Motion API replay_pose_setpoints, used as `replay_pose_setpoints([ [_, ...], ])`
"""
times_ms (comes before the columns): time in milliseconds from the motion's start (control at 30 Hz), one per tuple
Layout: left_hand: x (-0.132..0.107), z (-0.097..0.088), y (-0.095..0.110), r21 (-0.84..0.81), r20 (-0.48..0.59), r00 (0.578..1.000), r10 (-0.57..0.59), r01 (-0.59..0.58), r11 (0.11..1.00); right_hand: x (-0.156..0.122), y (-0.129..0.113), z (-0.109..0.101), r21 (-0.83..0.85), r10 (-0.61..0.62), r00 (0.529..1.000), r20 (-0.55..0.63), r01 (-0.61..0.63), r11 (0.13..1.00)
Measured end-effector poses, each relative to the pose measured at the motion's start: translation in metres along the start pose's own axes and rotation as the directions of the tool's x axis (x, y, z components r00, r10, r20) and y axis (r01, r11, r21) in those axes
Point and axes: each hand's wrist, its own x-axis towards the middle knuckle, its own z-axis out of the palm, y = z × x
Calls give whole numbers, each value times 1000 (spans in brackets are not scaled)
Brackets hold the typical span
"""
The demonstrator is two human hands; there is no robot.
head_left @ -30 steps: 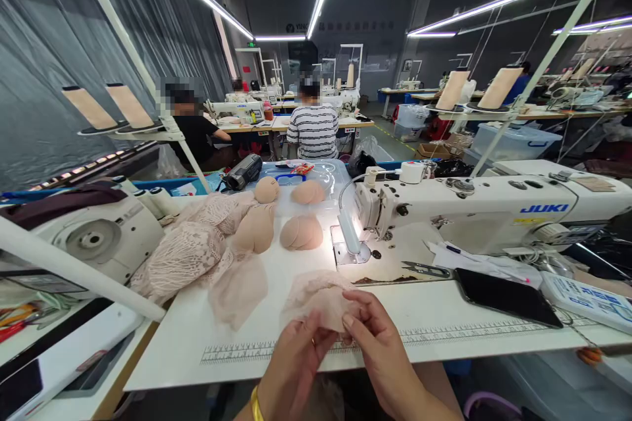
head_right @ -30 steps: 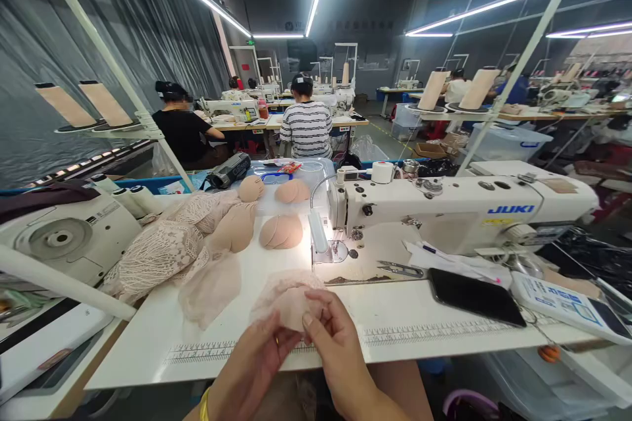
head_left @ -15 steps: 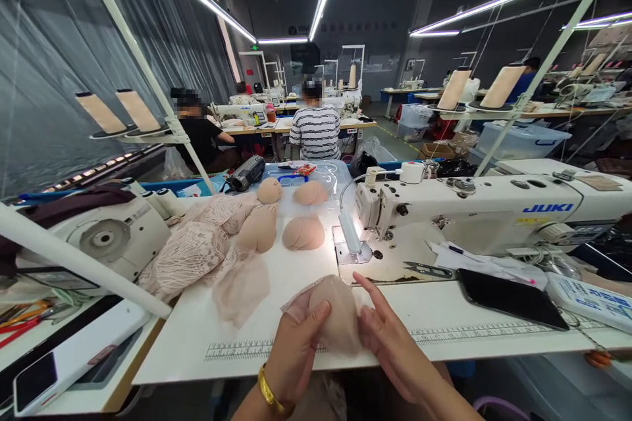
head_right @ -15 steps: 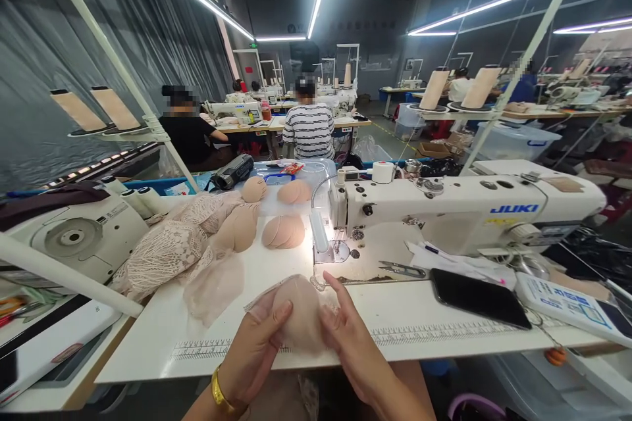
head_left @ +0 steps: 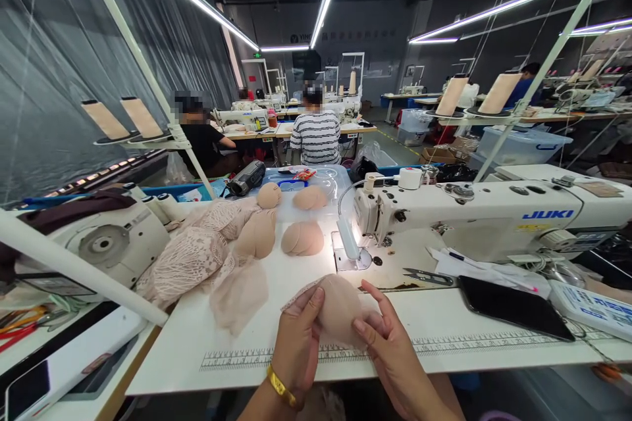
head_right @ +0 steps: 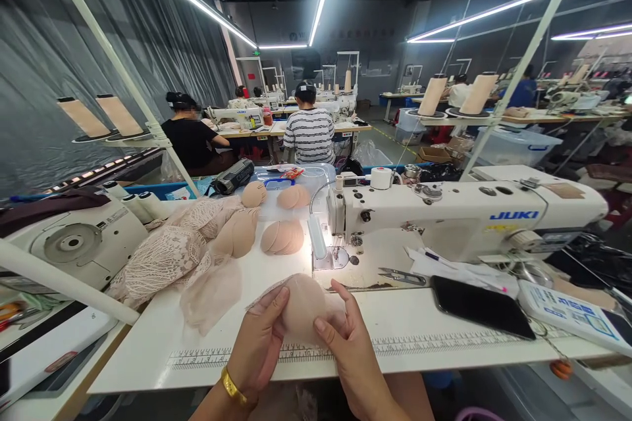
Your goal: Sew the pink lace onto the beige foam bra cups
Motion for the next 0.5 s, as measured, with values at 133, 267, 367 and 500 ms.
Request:
replay_pose_setpoints([
  [133, 0, 2, -1, -29, 15, 1000, -15, 15, 999, 0, -1, 4, 15, -3, 999, -37, 4, 1000],
  [267, 1, 5, 0, -50, 34, 999, -28, 30, 998, 0, -2, 5, 36, -3, 998, -56, 5, 999],
  [367, 2, 7, 1, -81, 80, 996, -28, 35, 996, 0, -1, 5, 21, -32, 998, -59, 34, 999],
  [500, 3, 11, -3, -128, 88, 993, -77, 88, 988, 1, 3, 3, -31, -79, 995, -59, 77, 997],
])
